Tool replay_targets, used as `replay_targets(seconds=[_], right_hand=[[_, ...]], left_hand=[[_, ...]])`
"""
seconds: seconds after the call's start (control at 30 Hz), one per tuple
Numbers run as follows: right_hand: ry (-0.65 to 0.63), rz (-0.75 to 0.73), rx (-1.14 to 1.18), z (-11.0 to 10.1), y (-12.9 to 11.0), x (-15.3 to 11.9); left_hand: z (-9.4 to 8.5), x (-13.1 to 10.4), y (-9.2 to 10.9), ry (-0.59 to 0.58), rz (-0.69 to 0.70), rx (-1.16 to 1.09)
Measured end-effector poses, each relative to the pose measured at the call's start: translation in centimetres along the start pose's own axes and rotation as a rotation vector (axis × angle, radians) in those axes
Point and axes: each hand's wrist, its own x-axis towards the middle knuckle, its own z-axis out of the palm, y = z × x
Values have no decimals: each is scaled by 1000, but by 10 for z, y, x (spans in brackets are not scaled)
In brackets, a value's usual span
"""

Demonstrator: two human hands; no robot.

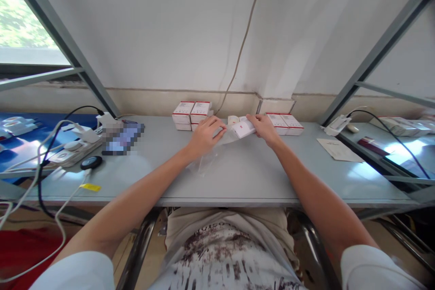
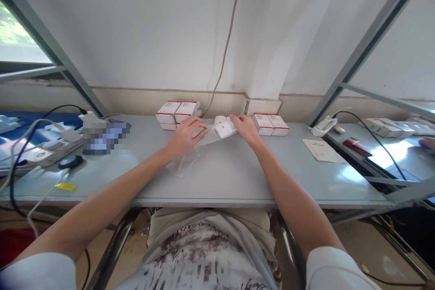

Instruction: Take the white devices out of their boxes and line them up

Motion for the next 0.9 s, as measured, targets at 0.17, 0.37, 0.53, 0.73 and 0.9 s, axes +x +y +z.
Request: replay_targets(seconds=[0.17,0.37,0.53,0.73,0.9], right_hand=[[-30,8,123,11,-3,-7],[-57,-18,264,31,-8,-16],[-52,17,339,35,-13,-20],[-77,-34,379,37,-18,-24],[-60,-104,359,41,-22,-29]], left_hand=[[0,-1,3,24,7,37],[0,-2,4,38,-22,22],[0,-2,8,7,30,41],[2,-5,13,-79,9,89],[-2,-1,19,38,-146,-99]])
